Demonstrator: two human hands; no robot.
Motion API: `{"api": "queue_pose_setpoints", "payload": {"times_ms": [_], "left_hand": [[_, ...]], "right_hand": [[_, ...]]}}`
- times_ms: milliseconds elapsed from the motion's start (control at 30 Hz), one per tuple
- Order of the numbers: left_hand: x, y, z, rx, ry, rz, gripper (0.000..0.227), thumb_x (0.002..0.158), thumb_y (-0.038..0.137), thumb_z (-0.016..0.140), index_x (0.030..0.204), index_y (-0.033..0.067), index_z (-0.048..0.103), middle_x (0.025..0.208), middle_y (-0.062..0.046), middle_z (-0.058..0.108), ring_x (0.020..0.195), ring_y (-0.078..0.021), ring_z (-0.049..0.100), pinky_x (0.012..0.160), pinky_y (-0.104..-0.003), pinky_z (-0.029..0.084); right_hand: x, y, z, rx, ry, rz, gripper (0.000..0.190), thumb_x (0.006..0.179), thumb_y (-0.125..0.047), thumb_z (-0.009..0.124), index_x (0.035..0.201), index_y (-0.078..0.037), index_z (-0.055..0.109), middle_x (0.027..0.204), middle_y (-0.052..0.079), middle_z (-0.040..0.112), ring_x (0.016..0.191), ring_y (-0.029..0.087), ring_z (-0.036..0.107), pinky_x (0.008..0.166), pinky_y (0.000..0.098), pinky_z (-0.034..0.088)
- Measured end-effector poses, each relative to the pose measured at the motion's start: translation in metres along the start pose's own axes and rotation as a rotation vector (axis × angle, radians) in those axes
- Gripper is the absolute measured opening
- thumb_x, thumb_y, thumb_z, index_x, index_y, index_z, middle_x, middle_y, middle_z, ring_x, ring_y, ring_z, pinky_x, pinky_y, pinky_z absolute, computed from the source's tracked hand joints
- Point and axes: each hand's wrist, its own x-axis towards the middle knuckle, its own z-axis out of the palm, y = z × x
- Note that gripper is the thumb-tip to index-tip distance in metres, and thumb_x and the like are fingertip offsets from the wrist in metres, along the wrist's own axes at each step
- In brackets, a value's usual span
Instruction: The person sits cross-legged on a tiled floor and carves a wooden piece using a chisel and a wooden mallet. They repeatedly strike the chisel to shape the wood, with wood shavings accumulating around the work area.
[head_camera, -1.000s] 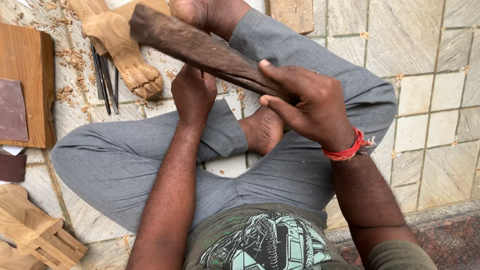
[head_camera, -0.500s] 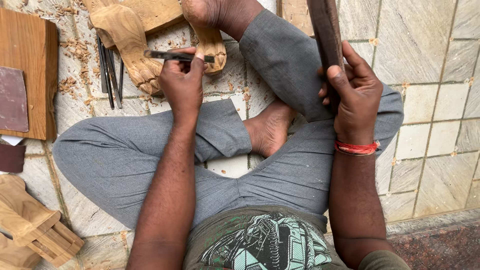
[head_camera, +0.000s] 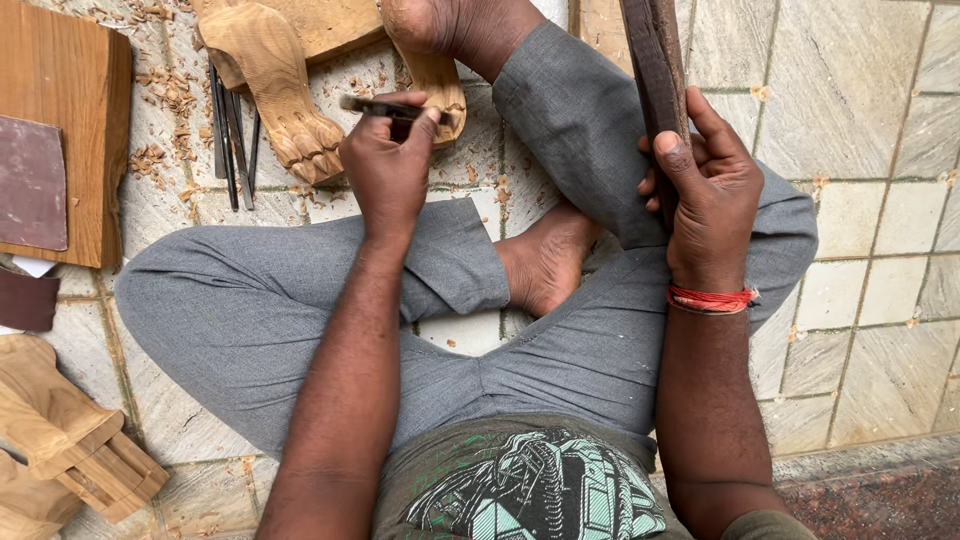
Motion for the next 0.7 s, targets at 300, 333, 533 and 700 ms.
{"api": "queue_pose_setpoints", "payload": {"times_ms": [300,333,533,700], "left_hand": [[0.008,0.006,-0.006,-0.053,-0.094,-0.030,0.011,0.095,0.011,0.078,0.106,0.0090,0.075,0.095,-0.008,0.080,0.085,-0.0142,0.080,0.071,-0.028,0.069],[0.005,0.007,-0.004,-0.011,-0.071,0.030,0.012,0.094,0.010,0.079,0.106,0.0086,0.075,0.097,-0.008,0.080,0.087,-0.0151,0.080,0.074,-0.029,0.069],[0.001,0.010,0.002,-0.007,-0.069,0.124,0.009,0.099,0.009,0.076,0.108,0.0085,0.074,0.099,-0.008,0.079,0.092,-0.0163,0.080,0.078,-0.028,0.068],[0.013,0.012,-0.011,0.055,-0.118,0.061,0.010,0.097,0.010,0.076,0.107,0.0105,0.073,0.096,-0.006,0.079,0.088,-0.0133,0.080,0.075,-0.027,0.066]], "right_hand": [[-0.001,0.002,0.002,-0.037,0.017,0.002,0.059,0.102,-0.017,0.077,0.154,0.002,0.054,0.102,0.009,0.077,0.070,0.006,0.066,0.055,0.0184,0.049],[-0.001,0.002,0.002,-0.030,0.013,-0.003,0.060,0.102,-0.017,0.077,0.154,0.002,0.054,0.103,0.009,0.077,0.070,0.006,0.066,0.055,0.0185,0.049],[-0.001,0.002,0.001,-0.037,0.007,-0.005,0.060,0.102,-0.018,0.078,0.154,0.002,0.054,0.102,0.008,0.077,0.071,0.006,0.066,0.056,0.0185,0.050],[-0.001,0.002,0.003,-0.069,0.011,-0.002,0.060,0.102,-0.018,0.077,0.154,0.001,0.053,0.102,0.008,0.076,0.071,0.006,0.066,0.056,0.0184,0.050]]}}
